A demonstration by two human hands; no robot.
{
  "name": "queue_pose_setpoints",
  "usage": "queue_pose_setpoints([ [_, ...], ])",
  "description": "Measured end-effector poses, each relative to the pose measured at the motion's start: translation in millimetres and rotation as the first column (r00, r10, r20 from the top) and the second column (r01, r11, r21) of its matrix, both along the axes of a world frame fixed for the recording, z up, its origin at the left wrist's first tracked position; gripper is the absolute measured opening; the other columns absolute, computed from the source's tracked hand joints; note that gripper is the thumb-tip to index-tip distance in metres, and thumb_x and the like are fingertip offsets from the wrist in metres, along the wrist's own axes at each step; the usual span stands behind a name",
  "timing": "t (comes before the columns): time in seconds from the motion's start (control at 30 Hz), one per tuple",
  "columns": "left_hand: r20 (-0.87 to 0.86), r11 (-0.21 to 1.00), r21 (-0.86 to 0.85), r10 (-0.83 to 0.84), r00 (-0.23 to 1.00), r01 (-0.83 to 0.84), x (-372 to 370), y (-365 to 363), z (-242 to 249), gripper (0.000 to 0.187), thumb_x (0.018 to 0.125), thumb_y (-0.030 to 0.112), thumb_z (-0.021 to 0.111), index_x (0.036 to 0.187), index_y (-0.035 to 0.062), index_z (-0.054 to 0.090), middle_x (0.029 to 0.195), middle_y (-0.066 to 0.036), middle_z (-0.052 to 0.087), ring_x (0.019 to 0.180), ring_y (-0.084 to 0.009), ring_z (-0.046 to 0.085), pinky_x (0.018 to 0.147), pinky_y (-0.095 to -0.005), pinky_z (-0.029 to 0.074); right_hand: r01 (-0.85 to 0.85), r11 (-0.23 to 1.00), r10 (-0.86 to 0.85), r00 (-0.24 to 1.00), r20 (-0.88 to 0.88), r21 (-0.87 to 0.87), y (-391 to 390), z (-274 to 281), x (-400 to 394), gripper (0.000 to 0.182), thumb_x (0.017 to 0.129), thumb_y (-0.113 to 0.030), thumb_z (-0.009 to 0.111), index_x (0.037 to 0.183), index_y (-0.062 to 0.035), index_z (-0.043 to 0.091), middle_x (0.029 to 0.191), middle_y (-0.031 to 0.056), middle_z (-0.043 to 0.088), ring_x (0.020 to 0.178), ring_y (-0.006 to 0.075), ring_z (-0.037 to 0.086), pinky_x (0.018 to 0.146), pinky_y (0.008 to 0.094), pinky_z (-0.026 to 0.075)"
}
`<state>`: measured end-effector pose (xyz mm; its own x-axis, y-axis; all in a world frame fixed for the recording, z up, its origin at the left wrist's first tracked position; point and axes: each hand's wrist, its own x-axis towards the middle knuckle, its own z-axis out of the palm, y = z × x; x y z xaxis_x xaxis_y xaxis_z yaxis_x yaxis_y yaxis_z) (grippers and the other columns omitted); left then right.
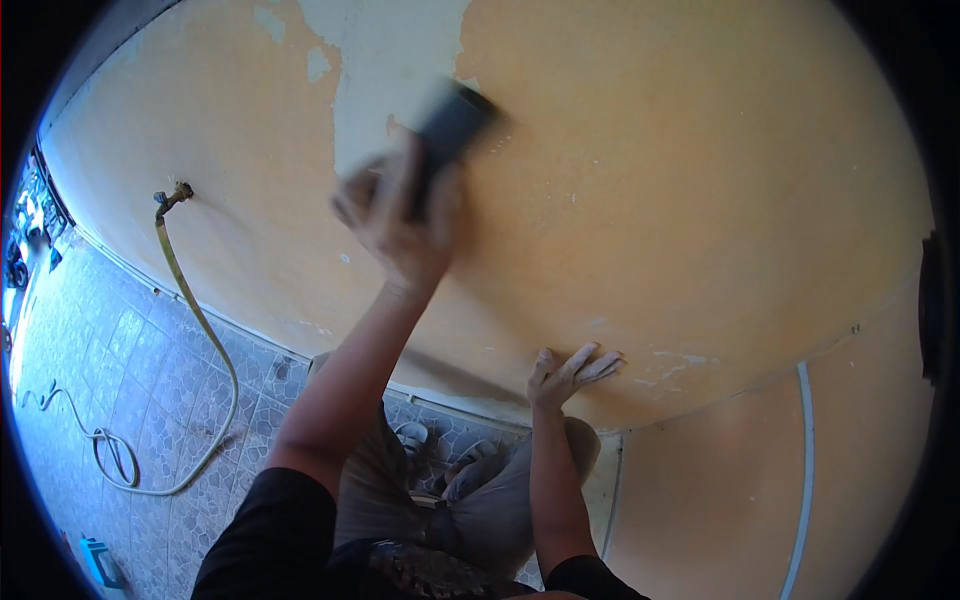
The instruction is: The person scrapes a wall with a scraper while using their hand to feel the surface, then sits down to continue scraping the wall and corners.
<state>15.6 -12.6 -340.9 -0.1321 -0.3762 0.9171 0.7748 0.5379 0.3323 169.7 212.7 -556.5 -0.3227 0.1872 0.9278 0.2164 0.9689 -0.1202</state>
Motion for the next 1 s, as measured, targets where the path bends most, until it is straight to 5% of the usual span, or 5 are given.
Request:
queue_pose_setpoints([
  [0.2, -0.087, 0.758, -0.644, -0.208, 0.974, 0.104, 24, -13, -90, 0.058, 0.069, 0.016, 0.083, 0.125, 0.0302, 0.076, 0.113, 0.001, 0.065, 0.097, -0.0214, 0.056, 0.084, -0.0392, 0.039, 0.002, 0.997, -0.001, 1.000, 0.014, -0.072, 0, -7, -1, 0.089, 0.101, -0.057, 0.049, 0.166, -0.0098, 0.010, 0.167, 0.0314, -0.009, 0.153, 0.0548, -0.012, 0.117, 0.0700, -0.006],
  [0.43, 0.027, 0.997, 0.024, -0.080, 0.996, 0.079, 9, 0, 10, 0.056, 0.076, 0.018, 0.088, 0.129, 0.0104, 0.072, 0.108, -0.007, 0.063, 0.096, -0.0252, 0.055, 0.089, -0.0411, 0.038, -0.044, 0.995, 0.045, 0.999, 0.010, -0.092, 1, -7, 2, 0.090, 0.099, -0.058, 0.053, 0.167, -0.0162, 0.010, 0.167, 0.0316, -0.010, 0.152, 0.0555, -0.013, 0.115, 0.0724, -0.007],
  [0.73, 0.049, 0.587, -0.785, -0.259, 0.965, 0.197, 36, -13, -121, 0.059, 0.071, 0.016, 0.084, 0.127, 0.0307, 0.074, 0.109, 0.001, 0.064, 0.094, -0.0217, 0.054, 0.079, -0.0391, 0.040, -0.044, 0.995, 0.045, 0.999, 0.011, -0.086, -1, 0, 2, 0.088, 0.101, -0.055, 0.053, 0.165, -0.0093, 0.015, 0.168, 0.0294, -0.008, 0.153, 0.0546, -0.010, 0.117, 0.0709, -0.003],
  [0.9, 0.039, 0.974, -0.138, -0.176, 0.984, 0.180, 16, -4, 20, 0.057, 0.072, 0.013, 0.091, 0.126, 0.0095, 0.074, 0.105, -0.008, 0.065, 0.093, -0.0261, 0.056, 0.085, -0.0413, 0.043, -0.065, 0.995, 0.064, 0.998, -0.019, -0.071, 1, -4, 4, 0.086, 0.100, -0.054, 0.055, 0.166, -0.0148, 0.016, 0.168, 0.0297, -0.004, 0.154, 0.0539, -0.009, 0.117, 0.0723, -0.002],
  [1.0, -0.017, 0.986, -0.151, -0.079, 0.997, 0.075, 18, 19, -21, 0.058, 0.073, 0.020, 0.090, 0.128, 0.0140, 0.073, 0.105, -0.002, 0.065, 0.093, -0.0209, 0.055, 0.086, -0.0375, 0.037, -0.071, 0.996, 0.069, 0.997, -0.029, -0.053, -1, -2, 3, 0.086, 0.101, -0.053, 0.055, 0.164, -0.0091, 0.017, 0.168, 0.0296, -0.004, 0.153, 0.0541, -0.009, 0.118, 0.0709, -0.001],
])
